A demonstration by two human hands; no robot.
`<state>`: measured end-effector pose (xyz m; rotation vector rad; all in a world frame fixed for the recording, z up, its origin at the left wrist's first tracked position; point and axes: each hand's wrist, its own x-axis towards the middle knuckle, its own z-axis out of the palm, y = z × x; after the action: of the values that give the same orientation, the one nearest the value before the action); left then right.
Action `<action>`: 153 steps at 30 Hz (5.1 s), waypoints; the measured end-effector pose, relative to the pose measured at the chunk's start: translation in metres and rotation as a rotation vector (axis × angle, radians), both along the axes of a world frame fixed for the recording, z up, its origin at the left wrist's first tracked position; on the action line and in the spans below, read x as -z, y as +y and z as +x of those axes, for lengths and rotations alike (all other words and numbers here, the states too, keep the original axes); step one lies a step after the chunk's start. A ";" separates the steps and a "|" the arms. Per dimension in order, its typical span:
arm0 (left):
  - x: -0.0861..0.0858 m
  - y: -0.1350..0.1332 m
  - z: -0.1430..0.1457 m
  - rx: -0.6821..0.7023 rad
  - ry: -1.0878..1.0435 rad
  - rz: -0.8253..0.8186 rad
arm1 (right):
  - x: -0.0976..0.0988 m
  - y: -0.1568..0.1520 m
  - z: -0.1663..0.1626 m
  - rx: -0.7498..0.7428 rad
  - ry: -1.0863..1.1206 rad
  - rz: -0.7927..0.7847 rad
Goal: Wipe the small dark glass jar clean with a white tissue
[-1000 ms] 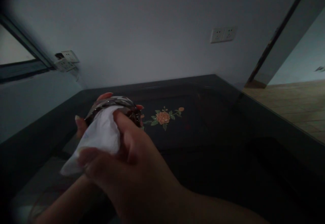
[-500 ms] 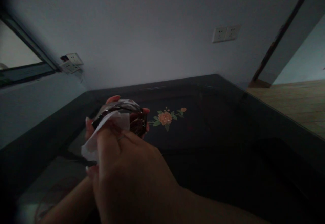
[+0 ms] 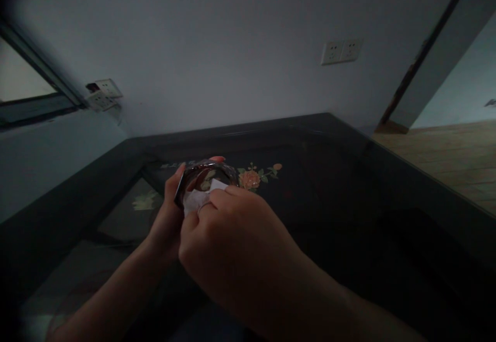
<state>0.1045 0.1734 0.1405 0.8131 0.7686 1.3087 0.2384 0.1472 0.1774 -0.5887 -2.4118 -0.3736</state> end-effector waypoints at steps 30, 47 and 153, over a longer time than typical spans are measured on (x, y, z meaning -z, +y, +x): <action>0.032 0.010 0.007 -0.560 0.081 0.593 | -0.001 -0.007 -0.024 -0.295 1.027 -1.461; 0.004 0.010 -0.001 -0.074 0.107 0.221 | 0.012 -0.003 -0.014 0.184 0.057 -0.069; 0.004 0.008 -0.006 -0.017 0.112 0.150 | -0.003 0.007 -0.001 0.079 -0.170 -0.267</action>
<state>0.0990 0.1813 0.1369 1.0084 0.7739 1.3568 0.2370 0.1541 0.1799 -0.7996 -2.6297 -0.1386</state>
